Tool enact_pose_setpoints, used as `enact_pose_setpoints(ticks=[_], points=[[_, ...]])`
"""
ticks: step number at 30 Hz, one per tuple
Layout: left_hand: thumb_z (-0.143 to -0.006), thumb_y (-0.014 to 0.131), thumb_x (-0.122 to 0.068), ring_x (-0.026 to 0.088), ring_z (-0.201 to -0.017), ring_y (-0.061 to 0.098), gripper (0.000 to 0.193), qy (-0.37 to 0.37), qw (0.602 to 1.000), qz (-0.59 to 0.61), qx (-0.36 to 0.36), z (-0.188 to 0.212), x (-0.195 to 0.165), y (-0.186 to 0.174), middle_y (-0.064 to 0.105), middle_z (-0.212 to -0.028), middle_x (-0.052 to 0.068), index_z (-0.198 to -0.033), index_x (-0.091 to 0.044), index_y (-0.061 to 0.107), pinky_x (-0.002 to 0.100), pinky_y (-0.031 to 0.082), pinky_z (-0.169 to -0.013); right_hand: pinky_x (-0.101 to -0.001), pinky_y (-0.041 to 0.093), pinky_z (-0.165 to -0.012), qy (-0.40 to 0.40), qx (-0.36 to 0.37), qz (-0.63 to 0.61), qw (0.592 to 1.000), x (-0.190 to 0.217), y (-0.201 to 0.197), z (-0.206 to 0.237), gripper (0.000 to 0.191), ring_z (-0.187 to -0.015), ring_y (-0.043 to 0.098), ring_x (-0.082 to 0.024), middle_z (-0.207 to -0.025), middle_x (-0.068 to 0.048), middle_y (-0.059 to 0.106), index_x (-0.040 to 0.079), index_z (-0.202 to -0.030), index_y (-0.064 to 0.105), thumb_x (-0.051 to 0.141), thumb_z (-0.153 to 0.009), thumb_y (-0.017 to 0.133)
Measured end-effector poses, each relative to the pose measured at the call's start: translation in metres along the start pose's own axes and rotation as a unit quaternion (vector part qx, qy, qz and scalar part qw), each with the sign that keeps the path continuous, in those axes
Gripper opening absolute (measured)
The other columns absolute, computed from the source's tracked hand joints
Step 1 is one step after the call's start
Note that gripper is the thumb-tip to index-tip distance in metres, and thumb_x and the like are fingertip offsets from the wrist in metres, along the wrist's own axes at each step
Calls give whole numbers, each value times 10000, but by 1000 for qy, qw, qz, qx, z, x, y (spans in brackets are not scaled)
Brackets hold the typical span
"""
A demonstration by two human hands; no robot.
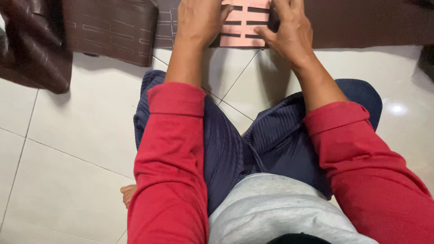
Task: The person sits on the floor and uses a small stick to mark lines on a piece of pink paper placed on a long brown fabric. They repeatedly align the paper and draw lines along its edges.
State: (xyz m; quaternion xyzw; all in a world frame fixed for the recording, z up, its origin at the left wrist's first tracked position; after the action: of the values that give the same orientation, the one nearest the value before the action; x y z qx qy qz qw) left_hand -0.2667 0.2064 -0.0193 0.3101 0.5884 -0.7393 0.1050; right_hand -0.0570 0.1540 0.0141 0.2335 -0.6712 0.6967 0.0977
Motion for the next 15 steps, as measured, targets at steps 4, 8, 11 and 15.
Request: enact_pose_setpoints(ticks=[4,8,11,15], points=[[-796,818,-345,405,-1178,613,679,-76,997,-20,15,28,-2,-6,610,-1358,196,-1400,-130,594,500,516,-925,-468,551,-857,58,50,-8,997,-5,18,-1,719,-1070,652,-371,-1306,-153,513,128,-1335,578,239,-753,986],[-817,820,-484,453,-1417,380,999,-154,976,-62,140,45,-2,18,259,-1585,303,-1547,-43,300,498,446,-1044,-441,549,-951,50,26,-65,996,3,15,-4,751,-1170,637,-360,-1313,-128,495,115,-1344,512,184,-760,979],[-837,799,-509,460,-1457,325,1071,-198,962,-55,182,50,2,31,199,-1613,322,-1573,2,213,489,429,-1087,-464,522,-897,56,36,-46,997,6,13,-8,858,-1118,612,-379,-1280,-147,481,121,-1381,508,198,-676,991],[-865,743,-561,448,-1487,260,1073,-236,950,-52,198,49,5,41,139,-1635,301,-1569,24,183,500,408,-1101,-467,518,-878,59,33,-55,996,6,11,-12,730,-1090,622,-370,-1209,-140,545,97,-1237,527,146,-651,959]])
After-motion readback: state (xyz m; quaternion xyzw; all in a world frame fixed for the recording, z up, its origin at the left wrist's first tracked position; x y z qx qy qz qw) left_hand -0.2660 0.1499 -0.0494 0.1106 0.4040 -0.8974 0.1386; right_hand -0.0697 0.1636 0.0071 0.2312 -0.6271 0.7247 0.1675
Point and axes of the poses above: each hand's wrist, its own z-axis away from the middle knuckle, its own y-axis out of the palm, x = y × z, the point moved 6 cm from there along -z, towards the middle knuckle
